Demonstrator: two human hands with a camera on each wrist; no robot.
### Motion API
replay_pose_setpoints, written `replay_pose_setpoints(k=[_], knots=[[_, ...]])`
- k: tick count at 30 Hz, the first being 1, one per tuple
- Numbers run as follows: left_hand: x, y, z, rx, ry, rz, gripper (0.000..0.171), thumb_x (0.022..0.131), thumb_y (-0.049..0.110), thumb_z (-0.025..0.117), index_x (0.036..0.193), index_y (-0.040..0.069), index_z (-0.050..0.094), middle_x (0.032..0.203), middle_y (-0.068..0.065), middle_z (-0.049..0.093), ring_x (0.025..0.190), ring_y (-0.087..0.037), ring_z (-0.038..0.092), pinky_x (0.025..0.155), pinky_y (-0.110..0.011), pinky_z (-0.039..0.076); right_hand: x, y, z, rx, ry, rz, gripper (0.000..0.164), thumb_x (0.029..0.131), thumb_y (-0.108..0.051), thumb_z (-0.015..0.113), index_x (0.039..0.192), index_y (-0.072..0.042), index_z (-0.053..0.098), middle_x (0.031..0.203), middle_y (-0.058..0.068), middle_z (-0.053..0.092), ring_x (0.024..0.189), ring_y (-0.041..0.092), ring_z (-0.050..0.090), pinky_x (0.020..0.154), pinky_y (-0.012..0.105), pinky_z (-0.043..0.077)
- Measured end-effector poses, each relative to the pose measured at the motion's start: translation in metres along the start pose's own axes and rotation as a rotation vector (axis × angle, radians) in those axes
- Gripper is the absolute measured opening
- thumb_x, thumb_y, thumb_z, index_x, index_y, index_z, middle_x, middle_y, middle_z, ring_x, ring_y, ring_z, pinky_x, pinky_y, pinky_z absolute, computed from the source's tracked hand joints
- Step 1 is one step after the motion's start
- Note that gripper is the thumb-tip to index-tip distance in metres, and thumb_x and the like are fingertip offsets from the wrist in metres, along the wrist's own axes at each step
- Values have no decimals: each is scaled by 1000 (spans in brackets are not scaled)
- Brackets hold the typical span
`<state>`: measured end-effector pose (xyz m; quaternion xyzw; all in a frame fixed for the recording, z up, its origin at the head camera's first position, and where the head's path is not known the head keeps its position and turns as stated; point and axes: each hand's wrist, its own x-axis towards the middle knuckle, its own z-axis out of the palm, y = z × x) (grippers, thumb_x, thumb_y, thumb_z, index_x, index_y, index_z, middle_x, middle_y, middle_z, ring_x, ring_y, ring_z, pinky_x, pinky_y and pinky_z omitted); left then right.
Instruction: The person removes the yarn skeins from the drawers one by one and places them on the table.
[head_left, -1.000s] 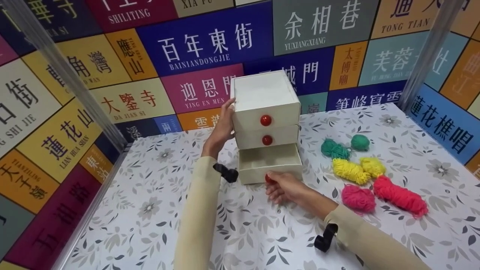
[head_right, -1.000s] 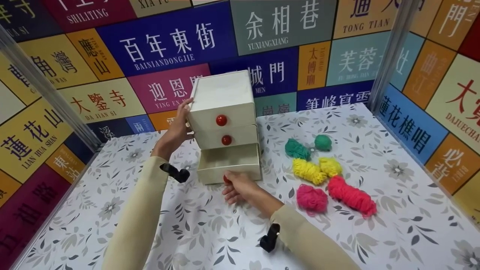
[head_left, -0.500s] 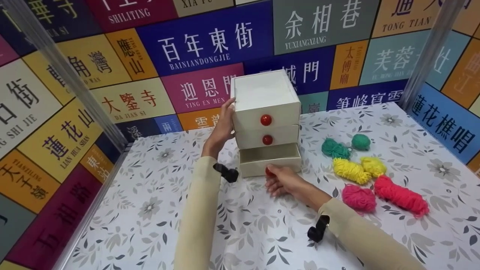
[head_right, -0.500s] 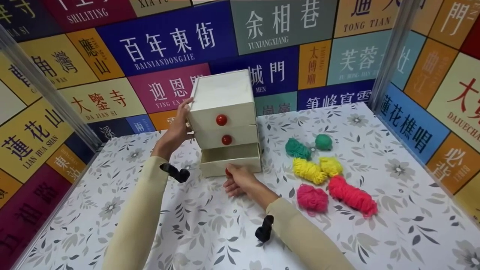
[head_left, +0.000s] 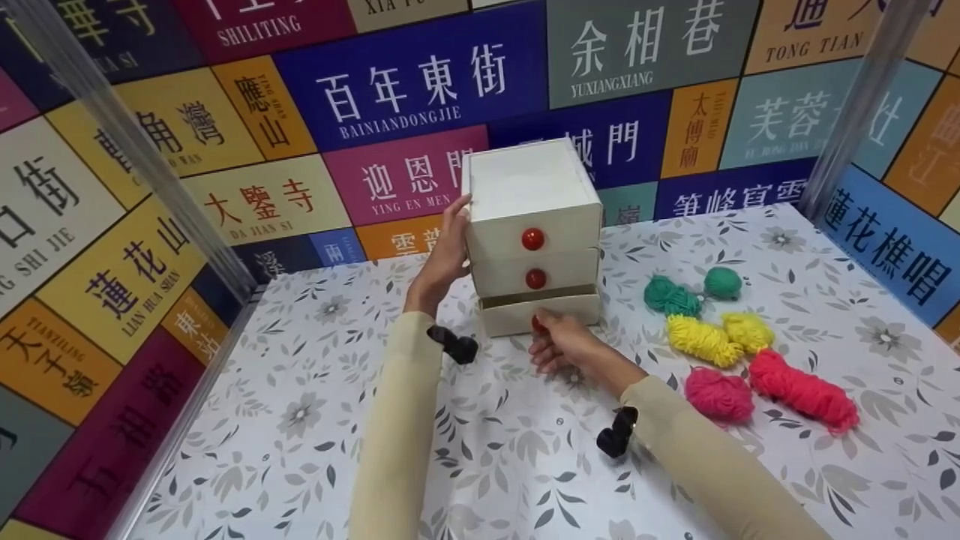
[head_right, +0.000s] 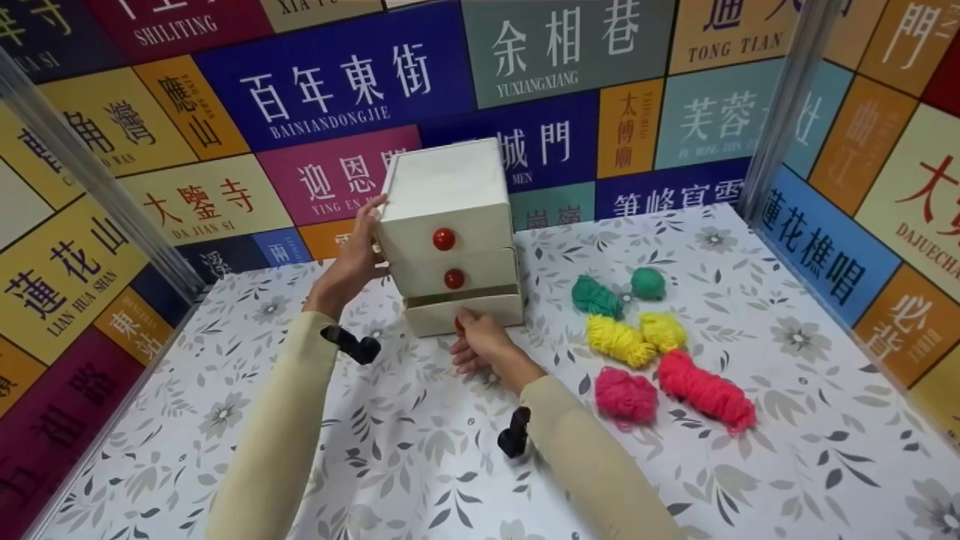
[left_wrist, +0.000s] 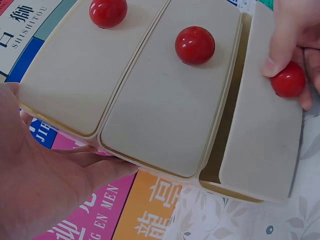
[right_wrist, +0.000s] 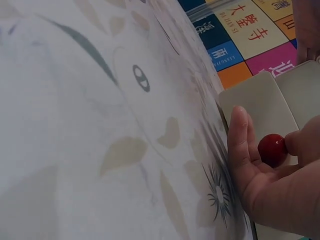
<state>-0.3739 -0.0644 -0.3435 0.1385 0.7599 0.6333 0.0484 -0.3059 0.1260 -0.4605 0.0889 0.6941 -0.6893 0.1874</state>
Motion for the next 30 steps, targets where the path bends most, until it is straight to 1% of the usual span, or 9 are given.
replay_pose_setpoints(k=[4, 11, 16, 19, 22, 27, 30], knots=[[1, -1, 0, 2, -1, -3, 50, 108, 49, 26, 155, 34, 21, 166, -13, 14, 150, -46, 24, 111, -74, 31, 4, -3, -1, 3, -3, 2, 52, 108, -44, 37, 120, 4, 51, 79, 8, 64, 61, 19, 64, 53, 29, 57], [1, 0, -1, 7, -15, 5, 51, 108, 49, 26, 156, 33, 19, 166, -12, 13, 150, -44, 23, 111, -74, 31, 9, -8, -2, 15, -3, 2, 54, 108, -43, 35, 113, 8, 53, 74, 7, 63, 57, 17, 64, 53, 29, 58], [3, 1, 0, 9, -10, 5, 51, 108, 49, 25, 156, 34, 19, 165, -12, 13, 150, -42, 25, 112, -74, 31, 11, -11, -2, -18, 9, -6, 54, 109, -43, 33, 115, 8, 53, 74, 8, 64, 56, 18, 64, 53, 32, 59], [3, 2, 0, 12, -8, -6, 51, 108, 49, 25, 156, 34, 19, 165, -12, 13, 149, -42, 26, 112, -73, 31, 12, -12, -3, -36, 16, 2, 54, 109, -42, 33, 117, 8, 52, 76, 10, 64, 58, 20, 65, 54, 33, 59], [3, 2, 1, -3, -5, -10, 51, 108, 49, 25, 156, 34, 19, 164, -13, 15, 149, -43, 27, 112, -73, 31, 13, -13, -3, -12, 11, 6, 53, 109, -41, 34, 119, 8, 51, 79, 11, 64, 60, 21, 65, 56, 33, 60], [3, 1, 1, 1, -2, -1, 51, 108, 49, 25, 156, 33, 19, 164, -14, 17, 149, -43, 27, 112, -73, 30, 15, -12, -4, 69, 17, 13, 52, 108, -39, 38, 120, 9, 51, 81, 11, 64, 61, 21, 65, 59, 33, 61], [2, 1, 1, 5, -5, -4, 51, 108, 49, 25, 156, 34, 19, 164, -13, 16, 149, -43, 27, 112, -73, 31, 15, -12, -4, 68, 30, 16, 51, 108, -39, 39, 120, 9, 52, 82, 11, 64, 62, 21, 65, 61, 35, 62]])
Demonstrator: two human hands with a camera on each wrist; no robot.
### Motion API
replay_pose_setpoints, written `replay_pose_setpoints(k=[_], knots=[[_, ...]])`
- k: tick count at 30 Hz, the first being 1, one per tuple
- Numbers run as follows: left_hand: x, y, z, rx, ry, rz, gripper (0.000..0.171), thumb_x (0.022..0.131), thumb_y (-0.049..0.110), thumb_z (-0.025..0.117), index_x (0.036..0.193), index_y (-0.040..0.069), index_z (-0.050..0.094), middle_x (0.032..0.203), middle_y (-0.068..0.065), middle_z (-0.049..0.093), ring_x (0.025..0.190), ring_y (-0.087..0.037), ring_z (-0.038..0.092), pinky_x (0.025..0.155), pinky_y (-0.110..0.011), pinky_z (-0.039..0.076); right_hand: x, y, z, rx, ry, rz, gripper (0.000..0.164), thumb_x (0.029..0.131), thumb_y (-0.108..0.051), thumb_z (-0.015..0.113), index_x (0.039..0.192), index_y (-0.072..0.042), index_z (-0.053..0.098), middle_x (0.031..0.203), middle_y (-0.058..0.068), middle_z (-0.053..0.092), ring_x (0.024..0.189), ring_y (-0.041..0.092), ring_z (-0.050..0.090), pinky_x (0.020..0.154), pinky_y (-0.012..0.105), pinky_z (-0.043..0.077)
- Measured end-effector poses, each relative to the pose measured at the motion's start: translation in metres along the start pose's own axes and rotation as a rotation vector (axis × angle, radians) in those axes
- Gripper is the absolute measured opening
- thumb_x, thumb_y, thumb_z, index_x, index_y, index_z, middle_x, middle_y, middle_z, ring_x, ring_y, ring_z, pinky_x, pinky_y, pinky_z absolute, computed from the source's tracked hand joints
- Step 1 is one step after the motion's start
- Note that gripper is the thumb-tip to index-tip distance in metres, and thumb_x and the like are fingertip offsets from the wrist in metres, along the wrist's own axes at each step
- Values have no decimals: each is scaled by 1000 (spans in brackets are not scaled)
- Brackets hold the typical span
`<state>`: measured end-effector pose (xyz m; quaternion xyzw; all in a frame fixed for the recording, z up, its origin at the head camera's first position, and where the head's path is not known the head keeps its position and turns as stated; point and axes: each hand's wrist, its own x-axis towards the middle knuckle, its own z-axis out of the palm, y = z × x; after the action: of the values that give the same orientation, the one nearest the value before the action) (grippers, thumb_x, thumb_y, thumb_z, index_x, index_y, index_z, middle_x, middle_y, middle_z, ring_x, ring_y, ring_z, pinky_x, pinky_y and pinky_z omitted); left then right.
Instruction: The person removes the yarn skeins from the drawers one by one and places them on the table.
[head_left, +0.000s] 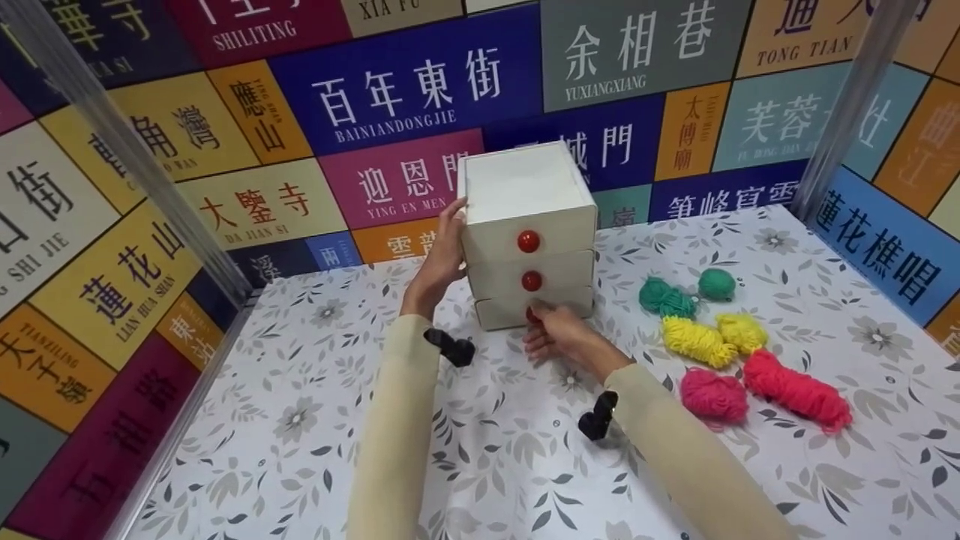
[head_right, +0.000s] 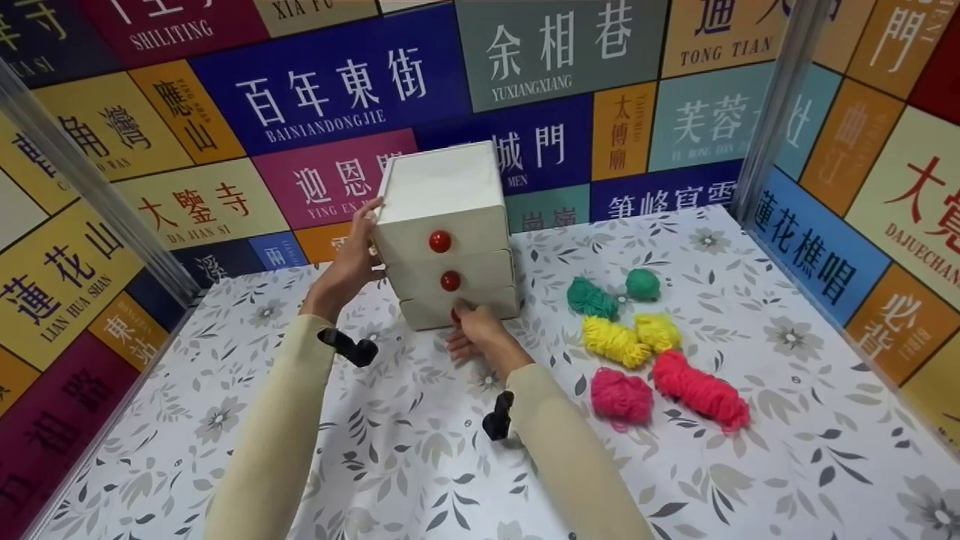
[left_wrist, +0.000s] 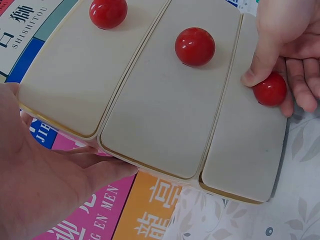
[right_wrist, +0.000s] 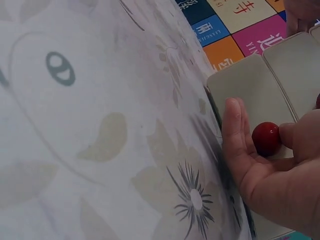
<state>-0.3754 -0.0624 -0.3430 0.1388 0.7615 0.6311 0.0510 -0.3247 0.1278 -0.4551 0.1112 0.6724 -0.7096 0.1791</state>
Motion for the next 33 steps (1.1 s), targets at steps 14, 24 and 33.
replay_pose_setpoints(k=[14, 24, 33], knots=[[0, 1, 0, -14, -5, 5, 51, 109, 48, 25, 156, 33, 18, 164, -14, 16, 148, -42, 29, 111, -74, 31, 3, -5, 0, -30, 2, -4, 51, 109, -39, 36, 114, 8, 54, 71, 7, 63, 58, 17, 65, 55, 31, 59], [1, 2, 1, -9, -2, 13, 50, 108, 48, 24, 156, 33, 19, 164, -13, 17, 148, -42, 29, 112, -74, 31, 2, -7, -1, -46, 23, -17, 51, 108, -41, 40, 109, 8, 56, 73, 8, 66, 58, 18, 66, 57, 33, 61], [-2, 0, 5, 11, 32, 44, 53, 109, 46, 25, 159, 31, 17, 167, -12, 14, 150, -41, 27, 114, -70, 31, -5, -1, -8, -18, 37, -22, 56, 105, -46, 45, 115, 7, 57, 75, 8, 67, 59, 17, 67, 57, 31, 60]])
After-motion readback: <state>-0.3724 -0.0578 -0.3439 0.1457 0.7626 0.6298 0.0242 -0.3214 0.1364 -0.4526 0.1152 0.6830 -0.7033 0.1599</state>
